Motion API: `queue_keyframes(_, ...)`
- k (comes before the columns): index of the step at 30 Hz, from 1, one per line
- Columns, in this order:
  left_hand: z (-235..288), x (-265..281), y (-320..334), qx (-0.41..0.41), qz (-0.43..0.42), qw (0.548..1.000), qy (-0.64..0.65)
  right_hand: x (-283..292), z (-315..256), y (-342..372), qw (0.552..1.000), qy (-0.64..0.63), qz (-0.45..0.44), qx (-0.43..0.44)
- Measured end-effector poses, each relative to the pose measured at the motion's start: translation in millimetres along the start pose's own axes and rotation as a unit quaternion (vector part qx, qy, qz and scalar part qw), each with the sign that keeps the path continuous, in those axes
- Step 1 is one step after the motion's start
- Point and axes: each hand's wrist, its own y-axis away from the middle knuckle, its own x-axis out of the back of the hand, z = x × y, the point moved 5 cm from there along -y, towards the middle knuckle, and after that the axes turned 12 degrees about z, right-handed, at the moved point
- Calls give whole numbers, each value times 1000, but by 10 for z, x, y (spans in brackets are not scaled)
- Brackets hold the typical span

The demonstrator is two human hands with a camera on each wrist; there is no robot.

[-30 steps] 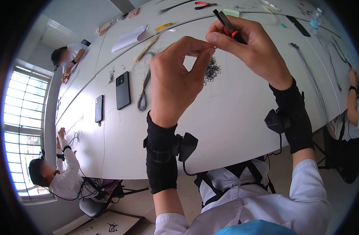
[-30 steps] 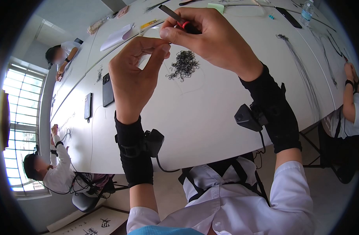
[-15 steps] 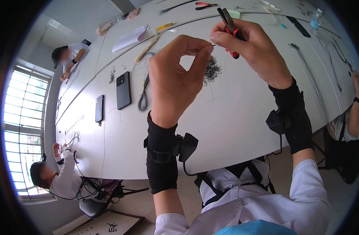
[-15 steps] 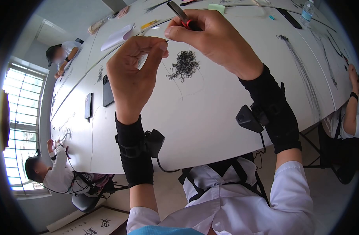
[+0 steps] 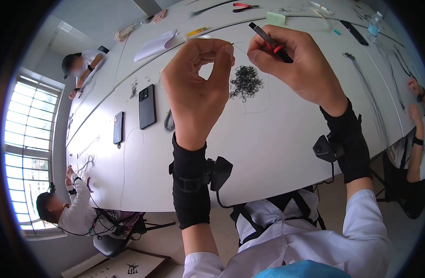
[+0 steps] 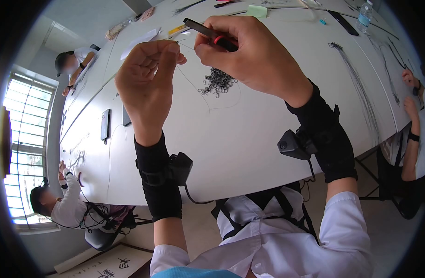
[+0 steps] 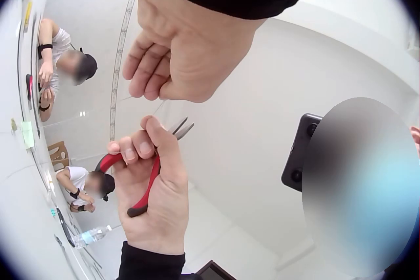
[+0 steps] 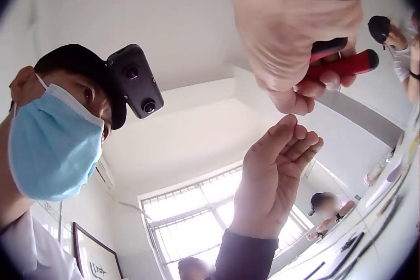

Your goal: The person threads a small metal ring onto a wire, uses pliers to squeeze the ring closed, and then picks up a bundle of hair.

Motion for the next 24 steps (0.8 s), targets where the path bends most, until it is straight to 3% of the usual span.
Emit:
queue_keyframes(4,-4,-6,1,11,10,1000,9,-12,-62,22,999,40,19,9)
queue_keyframes(7,-42,-12,-1,-31,27,999,-15,-48,-182,55,978,112,67,165)
queue_keyframes(11,-4,-54,27,-93,0,990,-106,-30,-343,75,960,134,59,238)
queue_keyframes(14,21,-110,54,-111,-34,987,-107,35,-218,17,991,57,46,110)
queue_keyframes(18,81,-149,86,-60,-94,988,-111,89,-107,-65,999,27,25,-8)
queue_keyframes(21,91,-155,95,-53,-101,989,-91,98,-4,-94,999,11,32,1)
queue_keyframes(24,97,-152,90,-54,-95,991,-74,118,44,-100,994,-27,-7,-109)
